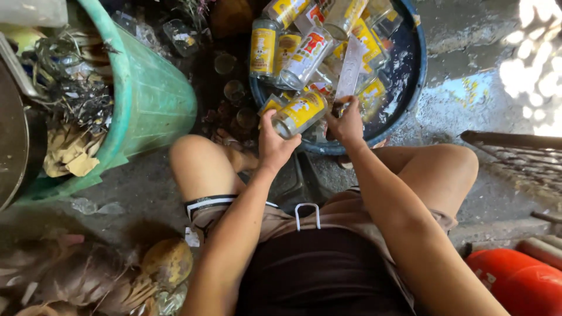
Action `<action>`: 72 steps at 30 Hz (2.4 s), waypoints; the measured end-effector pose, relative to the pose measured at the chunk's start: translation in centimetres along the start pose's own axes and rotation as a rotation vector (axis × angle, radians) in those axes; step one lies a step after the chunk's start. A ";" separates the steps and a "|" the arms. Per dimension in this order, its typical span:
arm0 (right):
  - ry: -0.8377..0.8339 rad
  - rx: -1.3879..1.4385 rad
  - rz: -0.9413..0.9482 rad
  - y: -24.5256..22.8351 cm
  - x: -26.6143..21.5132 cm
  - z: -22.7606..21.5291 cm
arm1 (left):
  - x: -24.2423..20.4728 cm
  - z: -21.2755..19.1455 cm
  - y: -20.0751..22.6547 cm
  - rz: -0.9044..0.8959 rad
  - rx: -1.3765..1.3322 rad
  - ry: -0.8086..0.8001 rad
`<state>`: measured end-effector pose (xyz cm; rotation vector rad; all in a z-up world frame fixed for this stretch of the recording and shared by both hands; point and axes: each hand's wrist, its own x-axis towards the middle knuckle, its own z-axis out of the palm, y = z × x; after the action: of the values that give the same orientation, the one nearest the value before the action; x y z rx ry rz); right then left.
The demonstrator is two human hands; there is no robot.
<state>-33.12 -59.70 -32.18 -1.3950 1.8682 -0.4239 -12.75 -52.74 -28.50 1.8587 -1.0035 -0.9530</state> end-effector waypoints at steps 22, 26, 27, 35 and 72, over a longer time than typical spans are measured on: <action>-0.088 0.024 -0.382 1.4 -11.2 -3.7 | -0.1 0.7 0.8 -0.052 -0.099 -0.161; 0.009 -0.005 -0.363 -3.5 -12.1 -3.6 | 0.9 1.1 1.2 -0.018 -0.140 -0.145; -0.037 0.020 -0.353 -6.5 -14.7 -4.3 | 0.0 0.6 0.6 -0.018 -0.125 -0.138; -0.184 -0.059 -0.182 0.8 -10.3 -4.5 | 1.0 1.7 -0.7 -0.045 -0.091 -0.099; -0.114 -0.155 -0.314 -0.6 -12.4 -4.2 | 1.0 2.3 -1.9 -0.039 -0.108 -0.124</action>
<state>-34.27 -49.19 -24.37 -1.7888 1.6225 -0.3502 -13.83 -53.62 -31.39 1.7530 -0.9730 -1.1354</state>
